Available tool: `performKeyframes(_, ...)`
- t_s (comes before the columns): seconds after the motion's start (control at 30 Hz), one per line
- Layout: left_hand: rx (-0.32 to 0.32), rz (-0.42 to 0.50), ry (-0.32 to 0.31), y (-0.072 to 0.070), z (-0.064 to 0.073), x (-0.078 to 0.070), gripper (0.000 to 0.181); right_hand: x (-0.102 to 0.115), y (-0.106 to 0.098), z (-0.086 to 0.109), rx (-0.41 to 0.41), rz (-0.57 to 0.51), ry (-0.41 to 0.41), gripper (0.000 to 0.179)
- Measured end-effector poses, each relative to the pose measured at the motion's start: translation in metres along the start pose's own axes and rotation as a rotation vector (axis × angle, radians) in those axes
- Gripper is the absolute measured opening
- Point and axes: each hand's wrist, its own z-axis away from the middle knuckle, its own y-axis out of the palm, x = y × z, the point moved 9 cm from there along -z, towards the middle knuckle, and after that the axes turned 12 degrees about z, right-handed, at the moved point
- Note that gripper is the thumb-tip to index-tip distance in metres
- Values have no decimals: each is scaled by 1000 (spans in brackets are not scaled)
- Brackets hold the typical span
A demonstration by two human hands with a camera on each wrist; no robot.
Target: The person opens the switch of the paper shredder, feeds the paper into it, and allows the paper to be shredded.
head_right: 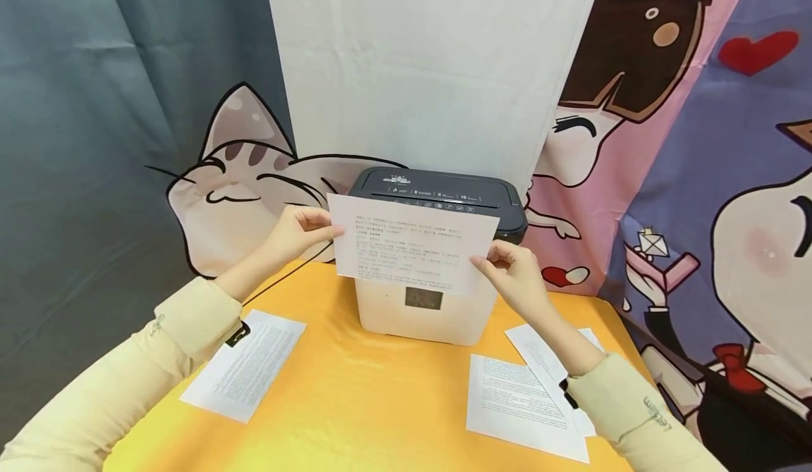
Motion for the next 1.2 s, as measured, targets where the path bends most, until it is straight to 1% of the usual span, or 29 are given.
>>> performKeyframes(0.17,-25,-43,18,-4,-14,-13,16,8,-13,-18,-8,4,-34,9)
performKeyframes(0.3,-44,-55,31,-3,-28,-23,17,13,-24,-26,-8,77,-85,7)
performKeyframes(0.4,-40,-53,35,2,-37,-29,18,13,-31,-30,-16,136,-104,10)
performKeyframes(0.53,-30,-73,47,4,-47,-36,18,11,-40,-40,-47,155,-97,12)
performKeyframes(0.7,-41,-111,84,4,-62,-51,17,11,-50,-55,-74,177,-108,12)
performKeyframes(0.77,-39,-133,94,6,-69,-58,15,10,-54,-59,-76,187,-97,13)
performKeyframes(0.87,-26,-170,93,8,-78,-64,13,6,-60,-64,-76,207,-70,15)
performKeyframes(0.97,-22,-194,96,8,-85,-70,13,4,-63,-71,-82,230,-52,14)
performKeyframes(1.1,-48,-202,93,6,-94,-75,12,3,-63,-85,-71,261,-48,16)
performKeyframes(1.2,-84,-204,91,4,-98,-76,12,0,-61,-95,-66,275,-29,17)
